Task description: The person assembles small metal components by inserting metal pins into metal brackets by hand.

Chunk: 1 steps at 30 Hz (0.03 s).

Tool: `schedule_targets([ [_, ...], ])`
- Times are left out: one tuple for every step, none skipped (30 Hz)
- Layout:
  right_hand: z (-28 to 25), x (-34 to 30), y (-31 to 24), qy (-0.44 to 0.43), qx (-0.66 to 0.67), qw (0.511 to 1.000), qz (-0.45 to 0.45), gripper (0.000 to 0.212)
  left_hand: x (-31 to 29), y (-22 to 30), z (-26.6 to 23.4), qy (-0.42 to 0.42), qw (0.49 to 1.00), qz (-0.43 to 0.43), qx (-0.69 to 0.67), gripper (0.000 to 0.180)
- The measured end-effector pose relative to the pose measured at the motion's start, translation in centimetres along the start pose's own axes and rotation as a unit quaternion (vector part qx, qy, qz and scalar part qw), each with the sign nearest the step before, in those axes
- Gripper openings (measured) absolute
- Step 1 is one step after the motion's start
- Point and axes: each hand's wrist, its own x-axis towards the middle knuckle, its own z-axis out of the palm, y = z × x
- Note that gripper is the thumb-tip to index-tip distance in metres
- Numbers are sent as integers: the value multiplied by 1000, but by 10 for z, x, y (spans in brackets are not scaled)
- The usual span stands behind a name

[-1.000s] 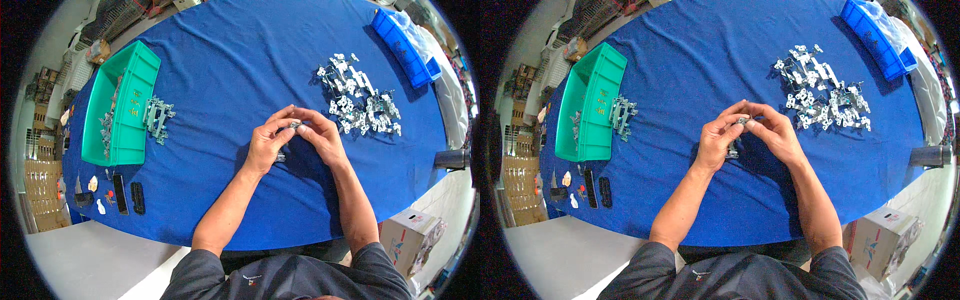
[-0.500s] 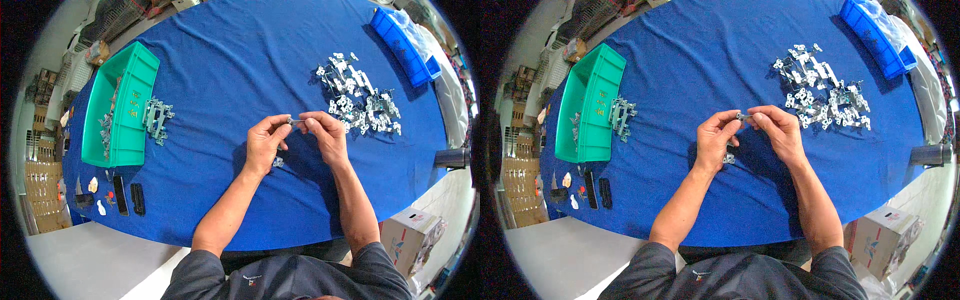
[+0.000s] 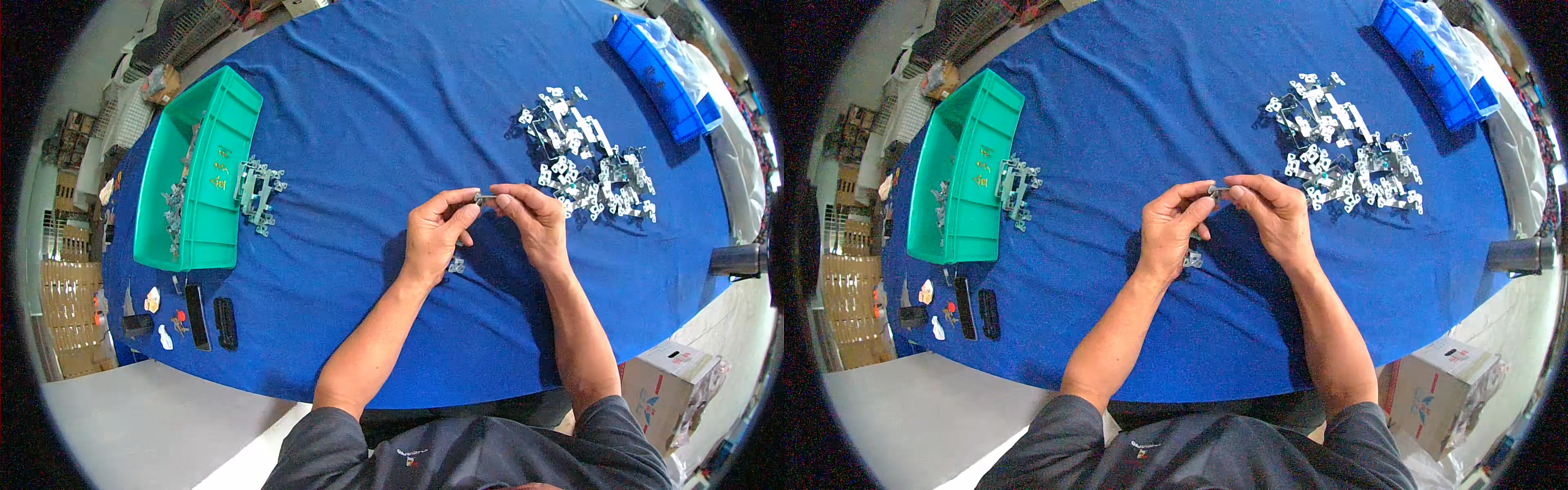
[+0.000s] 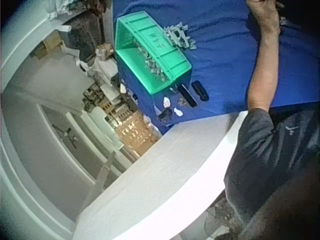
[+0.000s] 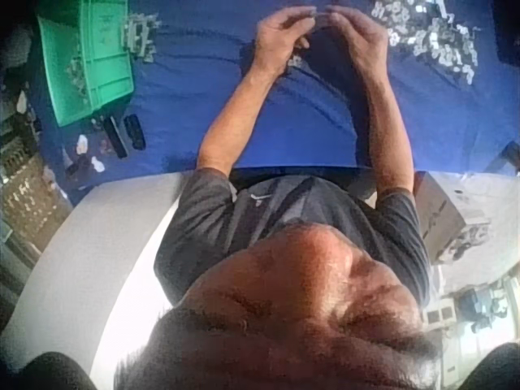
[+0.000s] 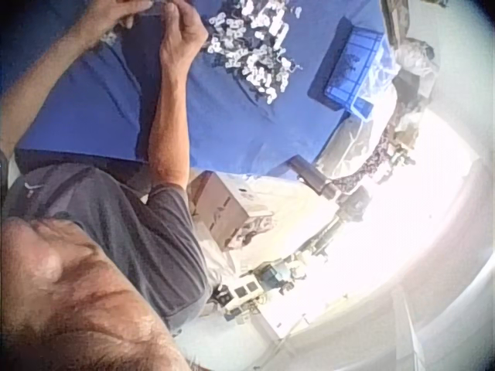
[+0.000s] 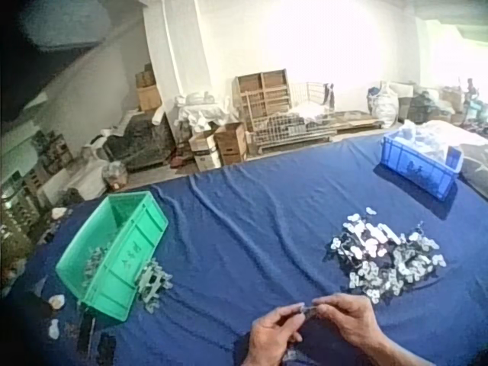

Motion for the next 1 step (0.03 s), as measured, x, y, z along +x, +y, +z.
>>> schedule_targets([
  [-1, 0, 1, -1, -25, 1000, -10, 19, -1, -1, 1, 3, 1000, 2, -6, 26],
])
